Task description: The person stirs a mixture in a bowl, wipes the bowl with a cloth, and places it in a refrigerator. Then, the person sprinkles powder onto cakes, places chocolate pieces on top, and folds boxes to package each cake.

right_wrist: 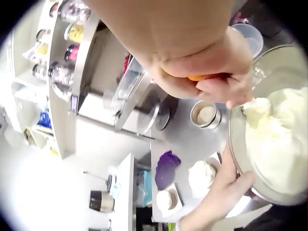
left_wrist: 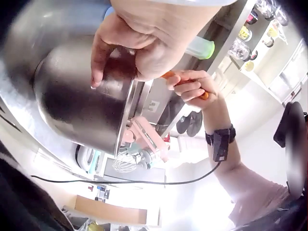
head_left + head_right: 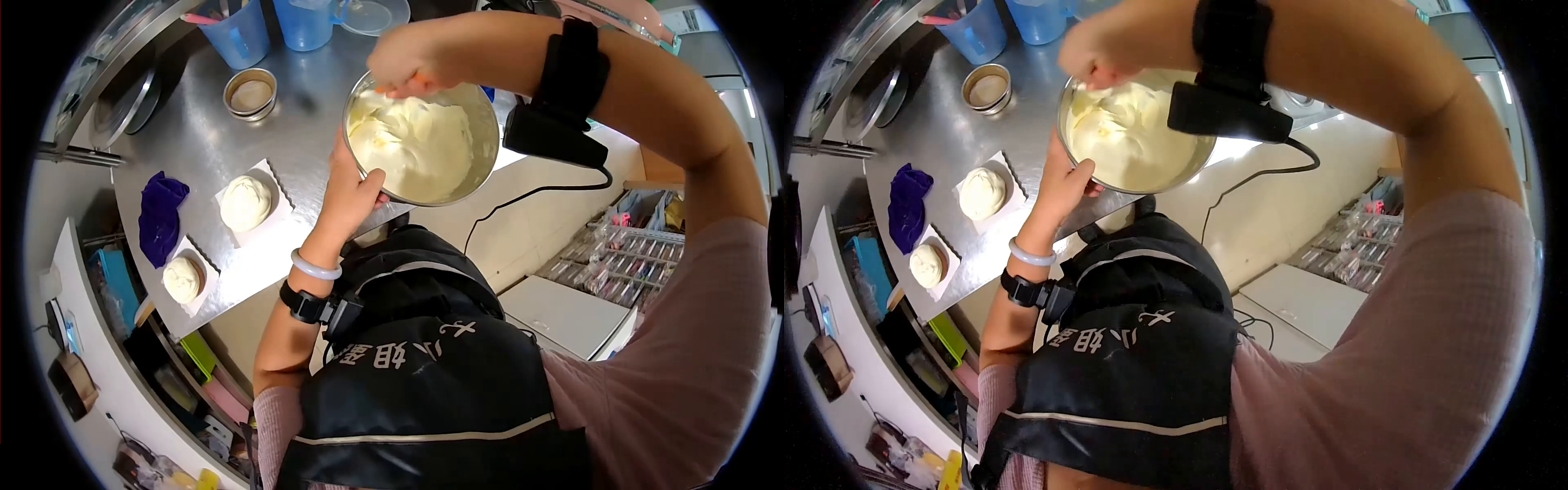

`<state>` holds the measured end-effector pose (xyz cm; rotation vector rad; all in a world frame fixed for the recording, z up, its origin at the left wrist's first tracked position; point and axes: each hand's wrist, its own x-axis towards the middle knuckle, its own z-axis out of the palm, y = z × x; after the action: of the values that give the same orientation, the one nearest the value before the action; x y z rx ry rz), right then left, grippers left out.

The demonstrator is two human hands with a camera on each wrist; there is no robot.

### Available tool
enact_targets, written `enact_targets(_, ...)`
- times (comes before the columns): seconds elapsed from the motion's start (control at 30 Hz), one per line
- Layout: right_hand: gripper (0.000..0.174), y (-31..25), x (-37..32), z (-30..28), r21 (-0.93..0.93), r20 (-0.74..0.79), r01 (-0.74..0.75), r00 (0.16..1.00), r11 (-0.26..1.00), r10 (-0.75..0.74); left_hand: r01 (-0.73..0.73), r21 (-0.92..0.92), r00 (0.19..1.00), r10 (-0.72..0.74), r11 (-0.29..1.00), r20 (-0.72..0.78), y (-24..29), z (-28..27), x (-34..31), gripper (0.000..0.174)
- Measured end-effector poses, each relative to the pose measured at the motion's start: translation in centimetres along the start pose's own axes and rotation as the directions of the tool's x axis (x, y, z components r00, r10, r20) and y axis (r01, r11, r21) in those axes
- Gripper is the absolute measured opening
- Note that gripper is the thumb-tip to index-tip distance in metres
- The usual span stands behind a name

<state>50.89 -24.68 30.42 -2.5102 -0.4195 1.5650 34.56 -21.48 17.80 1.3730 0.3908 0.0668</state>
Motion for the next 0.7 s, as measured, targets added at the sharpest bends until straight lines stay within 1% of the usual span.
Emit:
enact_targets(0.03, 0.012, -0.2, -0.7, 1.4, -0.184, 0.016, 0.082, 0.997, 0.980, -0.081, -0.039, -0.048, 0.999, 0.039, 0.998, -0.012, -0.4, 0.0, 0.2, 0.073)
enact_targets(0.07, 0.013, -0.3, -1.3, 2.5, -0.360, 0.043, 0.163, 0.987, 0.919, -0.158, -0.043, -0.041, 0.999, 0.042, 0.998, -0.015, -0.6, -0.2, 0.4, 0.073)
enact_targets(0.1, 0.012, 0.3, -0.8, 3.6, -0.488, 0.084, 0.265, 0.963, 0.831, -0.258, 0.002, -0.077, 1.000, -0.002, 0.997, 0.010, -0.7, -0.6, 0.6, 0.073)
enact_targets(0.13, 0.013, 1.9, -0.2, 4.8, -0.575, 0.126, 0.352, 0.930, 0.738, -0.345, 0.044, -0.113, 0.999, -0.040, 0.993, 0.035, -0.6, -1.0, 0.9, 0.072)
enact_targets(0.17, 0.016, 4.0, 0.5, 6.5, -0.658, 0.168, 0.434, 0.881, 0.615, -0.442, 0.062, -0.070, 0.997, -0.059, 0.996, 0.054, -0.1, -1.4, 0.8, 0.072)
enact_targets(0.2, 0.019, 6.2, 0.9, 7.2, -0.692, 0.207, 0.491, 0.837, 0.529, -0.506, 0.054, -0.071, 0.998, -0.052, 0.996, 0.043, -0.3, -2.1, 1.1, 0.072)
enact_targets(0.23, 0.024, 8.4, 0.9, 7.5, -0.689, 0.227, 0.530, 0.805, 0.494, -0.548, 0.025, -0.095, 1.000, -0.026, 0.995, -0.008, -0.6, -2.7, 1.4, 0.072)
enact_targets(0.27, 0.024, 7.5, -2.2, 6.4, -0.682, 0.288, 0.487, 0.865, 0.546, -0.411, -0.001, -0.114, 0.998, -0.006, 0.993, -0.062, -0.9, -3.3, 1.6, 0.073)
enact_targets(0.3, 0.020, 9.1, -1.7, 5.4, -0.623, 0.273, 0.490, 0.866, 0.609, -0.418, -0.098, -0.050, 0.984, 0.089, 0.994, -0.157, -1.0, -3.5, 1.5, 0.075)
enact_targets(0.33, 0.019, 9.6, -3.0, 3.8, -0.377, 0.193, 0.333, 0.941, 0.864, -0.278, -0.099, -0.050, 0.982, 0.089, 0.994, -0.167, -1.0, -3.5, 1.1, 0.075)
enact_targets(0.37, 0.019, 10.0, -4.2, 2.2, -0.074, 0.161, 0.120, 0.981, 0.990, -0.107, -0.090, 0.094, 0.983, 0.104, 0.992, -0.153, -0.9, -3.4, 0.5, 0.074)
enact_targets(0.4, 0.019, 10.5, -4.6, 0.8, -0.075, 0.160, 0.131, 0.980, 0.989, -0.117, -0.083, 0.242, 0.984, 0.118, 0.967, -0.136, -0.8, -3.3, 0.1, 0.074)
enact_targets(0.43, 0.018, 11.0, -4.6, -0.4, 0.262, 0.192, -0.105, 0.980, 0.959, 0.054, 0.022, 0.213, 1.000, -0.017, 0.977, -0.023, 0.3, -2.4, -0.5, 0.075)
enact_targets(0.47, 0.018, 11.5, -4.2, -1.2, 0.551, 0.287, -0.336, 0.936, 0.764, 0.204, 0.031, 0.225, 0.999, -0.027, 0.974, -0.021, 0.2, -1.5, -1.1, 0.075)
enact_targets(0.5, 0.014, 12.1, -3.2, -2.0, 0.670, 0.310, -0.350, 0.933, 0.655, 0.182, -0.030, 0.140, 0.998, 0.037, 0.990, -0.046, 0.0, -0.6, -1.3, 0.075)
enact_targets(0.53, 0.011, 12.2, -2.4, -2.8, 0.770, 0.325, -0.358, 0.932, 0.528, 0.158, -0.097, 0.055, 0.992, 0.102, 0.994, -0.076, -0.1, -0.1, -1.4, 0.076)
enact_targets(0.57, 0.007, 12.2, -1.9, -3.8, 0.825, 0.290, -0.318, 0.948, 0.467, 0.132, -0.081, 0.114, 0.992, 0.091, 0.990, -0.084, -0.1, 0.1, -1.3, 0.077)
enact_targets(0.6, 0.007, 12.1, -1.4, -5.0, 0.826, 0.230, -0.257, 0.966, 0.502, 0.116, -0.077, 0.115, 0.993, 0.086, 0.990, -0.080, -0.2, 0.3, -1.3, 0.077)
enact_targets(0.63, 0.008, 12.2, -0.1, -6.9, 0.865, 0.364, -0.372, 0.927, 0.337, 0.091, -0.068, 0.099, 0.993, 0.077, 0.993, -0.092, -0.4, 0.4, -1.4, 0.076)
enact_targets(0.67, 0.010, 12.7, 1.5, -9.1, 0.823, 0.524, -0.511, 0.851, 0.247, 0.014, -0.059, 0.085, 0.992, 0.068, 0.995, -0.107, -0.6, 0.5, -1.4, 0.076)
enact_targets(0.7, 0.010, 12.2, 2.1, -10.3, 0.835, 0.470, -0.460, 0.882, 0.302, 0.041, -0.055, 0.086, 0.992, 0.065, 0.995, -0.110, -0.5, 0.6, -1.4, 0.076)
